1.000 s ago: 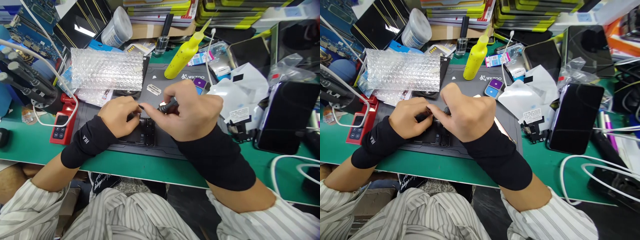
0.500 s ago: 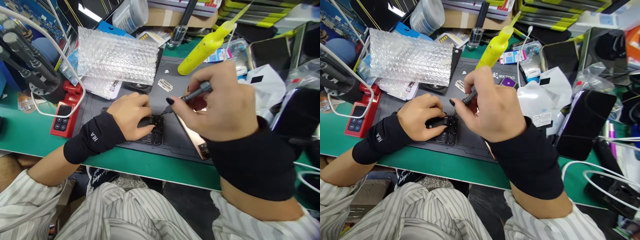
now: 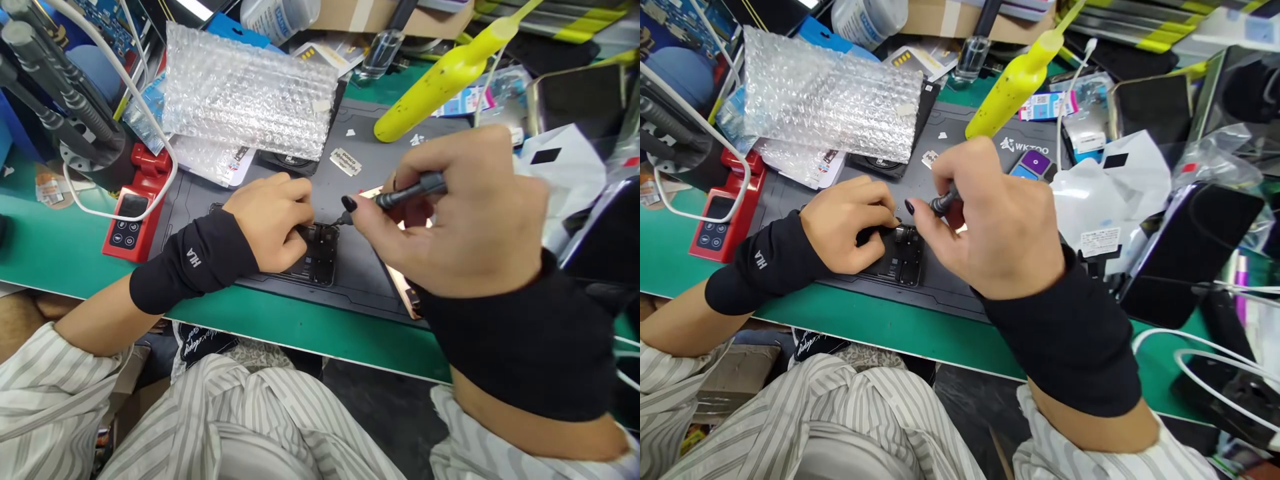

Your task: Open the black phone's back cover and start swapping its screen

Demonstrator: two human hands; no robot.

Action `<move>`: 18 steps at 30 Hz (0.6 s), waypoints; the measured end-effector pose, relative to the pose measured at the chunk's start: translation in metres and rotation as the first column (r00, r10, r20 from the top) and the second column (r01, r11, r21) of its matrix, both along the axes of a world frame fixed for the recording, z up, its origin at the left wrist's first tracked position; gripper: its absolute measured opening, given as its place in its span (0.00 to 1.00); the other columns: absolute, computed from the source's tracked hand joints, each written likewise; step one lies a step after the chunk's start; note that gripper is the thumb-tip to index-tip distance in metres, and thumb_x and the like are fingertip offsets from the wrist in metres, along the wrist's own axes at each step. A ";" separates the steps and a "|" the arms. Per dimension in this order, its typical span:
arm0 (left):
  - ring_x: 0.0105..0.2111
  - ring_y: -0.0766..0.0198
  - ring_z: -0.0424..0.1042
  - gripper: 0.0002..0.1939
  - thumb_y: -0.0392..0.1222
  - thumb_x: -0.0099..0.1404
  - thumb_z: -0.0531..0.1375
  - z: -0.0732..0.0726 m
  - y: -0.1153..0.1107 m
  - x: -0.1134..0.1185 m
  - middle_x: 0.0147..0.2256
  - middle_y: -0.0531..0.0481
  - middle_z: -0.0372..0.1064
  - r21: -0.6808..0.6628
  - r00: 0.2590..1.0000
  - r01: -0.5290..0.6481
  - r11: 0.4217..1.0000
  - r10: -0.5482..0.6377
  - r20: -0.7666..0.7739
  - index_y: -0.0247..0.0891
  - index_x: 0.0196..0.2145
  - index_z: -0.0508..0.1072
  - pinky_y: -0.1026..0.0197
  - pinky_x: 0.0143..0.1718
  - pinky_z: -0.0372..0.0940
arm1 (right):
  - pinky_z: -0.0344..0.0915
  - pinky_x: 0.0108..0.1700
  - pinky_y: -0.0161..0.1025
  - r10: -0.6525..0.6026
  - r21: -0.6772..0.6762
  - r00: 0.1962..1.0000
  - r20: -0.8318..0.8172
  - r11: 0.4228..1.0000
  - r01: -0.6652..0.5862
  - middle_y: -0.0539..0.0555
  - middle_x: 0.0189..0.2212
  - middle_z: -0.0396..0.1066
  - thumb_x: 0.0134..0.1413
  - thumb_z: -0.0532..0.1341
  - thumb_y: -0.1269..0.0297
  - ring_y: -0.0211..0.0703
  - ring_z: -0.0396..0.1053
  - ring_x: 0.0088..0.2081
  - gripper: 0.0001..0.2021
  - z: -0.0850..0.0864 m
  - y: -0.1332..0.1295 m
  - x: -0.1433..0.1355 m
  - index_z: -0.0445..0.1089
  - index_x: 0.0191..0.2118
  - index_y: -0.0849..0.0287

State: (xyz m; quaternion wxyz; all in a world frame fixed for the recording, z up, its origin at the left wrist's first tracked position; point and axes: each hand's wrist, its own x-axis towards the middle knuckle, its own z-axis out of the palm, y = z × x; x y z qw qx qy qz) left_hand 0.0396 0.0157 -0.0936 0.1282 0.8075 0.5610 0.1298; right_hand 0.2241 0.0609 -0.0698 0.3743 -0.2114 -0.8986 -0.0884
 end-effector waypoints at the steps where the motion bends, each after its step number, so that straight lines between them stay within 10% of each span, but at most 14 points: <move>1: 0.34 0.81 0.52 0.18 0.41 0.53 0.48 0.000 0.000 -0.001 0.42 0.52 0.64 -0.001 1.000 0.006 1.000 -0.006 0.004 0.39 0.35 0.74 0.65 0.42 0.51 | 0.54 0.19 0.28 0.075 -0.081 0.996 0.053 0.994 -0.071 0.48 0.26 0.59 0.49 0.61 0.70 0.28 0.60 0.20 0.11 0.002 0.001 0.004 0.54 0.32 0.61; 5: 0.35 0.80 0.52 0.18 0.41 0.52 0.46 0.002 0.000 0.000 0.43 0.54 0.64 -0.036 1.000 -0.007 0.999 0.007 -0.016 0.39 0.34 0.73 0.65 0.42 0.51 | 0.66 0.30 0.36 0.323 -0.320 0.928 0.185 0.913 -0.253 0.53 0.30 0.64 0.50 0.56 0.72 0.39 0.67 0.33 0.06 0.010 0.006 0.014 0.56 0.32 0.60; 11: 0.34 0.80 0.52 0.18 0.41 0.53 0.47 0.001 0.000 0.003 0.43 0.52 0.64 0.001 1.000 -0.004 1.000 0.004 -0.025 0.39 0.35 0.74 0.66 0.40 0.49 | 0.47 0.17 0.27 -0.057 0.090 0.997 -0.056 0.994 0.062 0.44 0.20 0.51 0.45 0.65 0.64 0.25 0.53 0.15 0.18 0.005 0.006 -0.001 0.52 0.32 0.61; 16: 0.33 0.81 0.51 0.18 0.40 0.53 0.48 0.001 -0.001 0.004 0.42 0.52 0.64 -0.013 1.000 0.005 1.000 -0.005 -0.013 0.38 0.34 0.74 0.67 0.38 0.47 | 0.66 0.29 0.36 0.305 -0.408 0.937 0.170 0.888 -0.215 0.54 0.32 0.63 0.49 0.58 0.68 0.36 0.65 0.30 0.09 0.011 0.011 0.010 0.54 0.33 0.60; 18: 0.34 0.81 0.51 0.17 0.41 0.53 0.48 0.002 -0.002 0.004 0.43 0.53 0.64 -0.034 1.000 -0.010 0.999 0.009 -0.026 0.39 0.34 0.74 0.67 0.38 0.45 | 0.66 0.30 0.39 0.244 -0.365 0.949 0.198 0.917 -0.160 0.54 0.33 0.64 0.49 0.59 0.63 0.39 0.66 0.31 0.11 0.011 0.012 0.013 0.56 0.35 0.60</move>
